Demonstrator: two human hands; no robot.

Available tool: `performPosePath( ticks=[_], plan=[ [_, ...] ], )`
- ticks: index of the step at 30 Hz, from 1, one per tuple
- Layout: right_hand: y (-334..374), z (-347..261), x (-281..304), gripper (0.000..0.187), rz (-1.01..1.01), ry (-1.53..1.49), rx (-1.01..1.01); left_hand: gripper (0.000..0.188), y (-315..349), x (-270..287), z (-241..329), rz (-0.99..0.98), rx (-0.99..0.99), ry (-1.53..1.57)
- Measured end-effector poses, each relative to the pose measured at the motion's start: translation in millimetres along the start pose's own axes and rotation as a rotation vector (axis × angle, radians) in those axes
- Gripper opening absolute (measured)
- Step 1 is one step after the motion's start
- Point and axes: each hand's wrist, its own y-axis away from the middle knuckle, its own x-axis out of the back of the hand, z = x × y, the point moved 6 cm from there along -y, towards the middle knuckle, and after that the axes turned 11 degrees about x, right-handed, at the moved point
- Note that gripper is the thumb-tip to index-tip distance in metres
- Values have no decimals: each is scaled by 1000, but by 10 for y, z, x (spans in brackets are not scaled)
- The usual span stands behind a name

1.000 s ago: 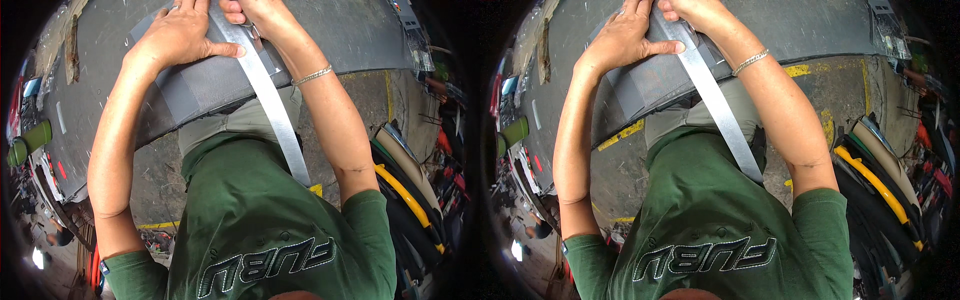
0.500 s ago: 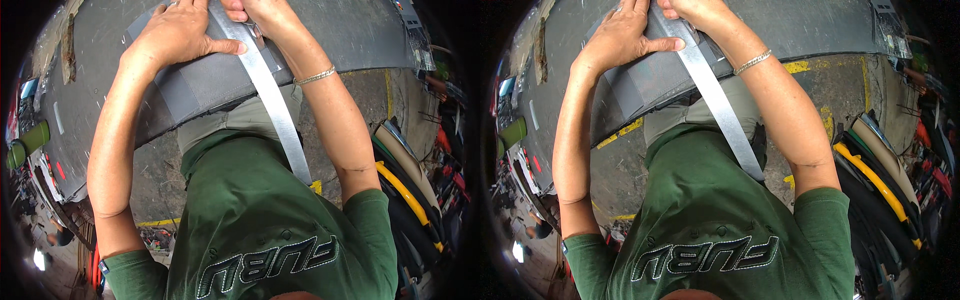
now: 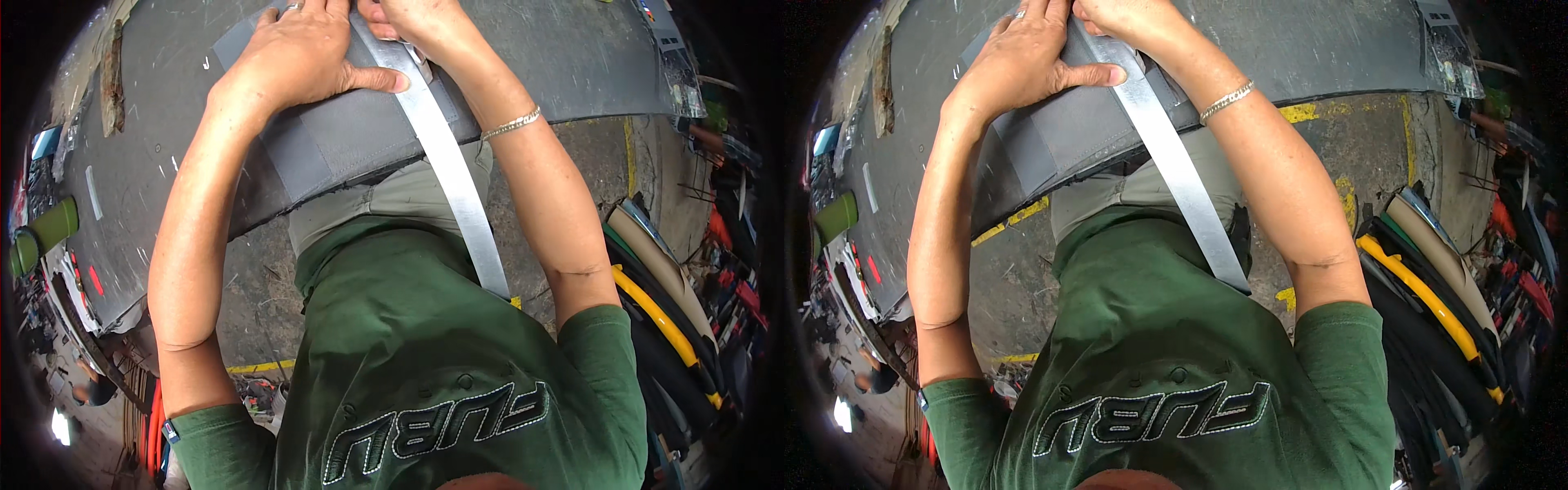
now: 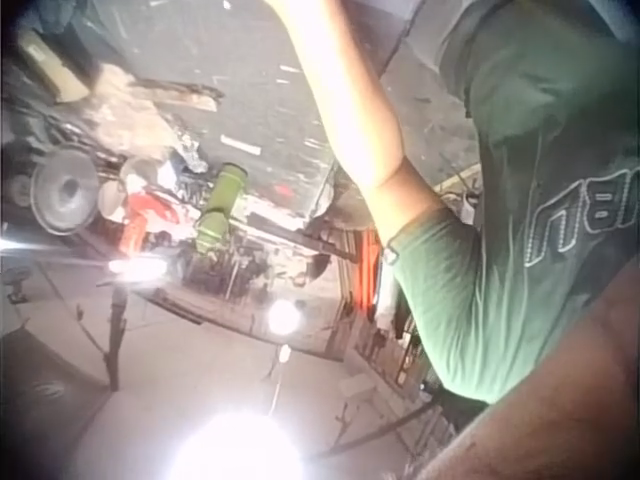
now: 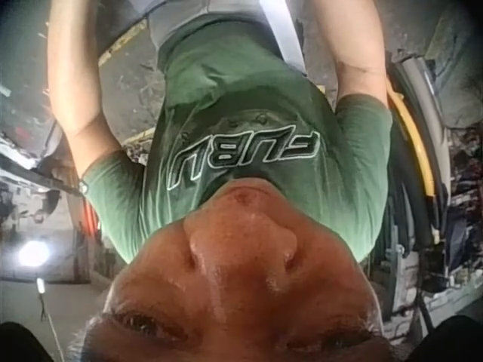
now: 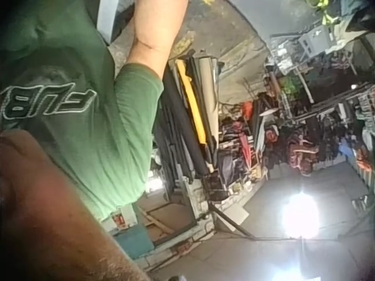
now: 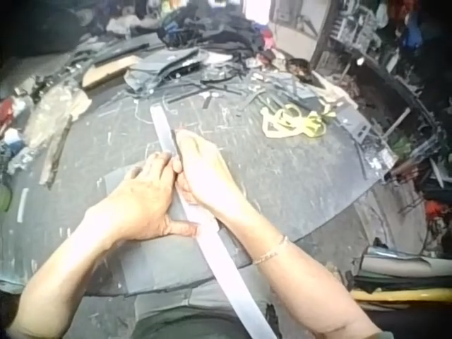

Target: Cutting pieces of grey fabric using a utility knife and a straight-edge metal ruler on a workbench.

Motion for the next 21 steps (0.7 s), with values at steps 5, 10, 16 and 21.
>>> performPosePath(
  ticks=[5, 10, 16, 21],
  plan=[
    [-52, 47, 16, 38, 1, 40, -19, 131, -46, -70, -21, 36, -23, -7],
    [-210, -44, -157, 38, 51, -9, -6, 135, -152, -114, -112, 30, -6, -6],
    [-256, -667, 71, 45, -60, 604, 144, 130, -27, -165, -460, 141, 32, 646],
    [-6, -1033, 1144, 66, -204, 1454, 122, 71, 501, 441, -671, 260, -304, 1107]
  ],
)
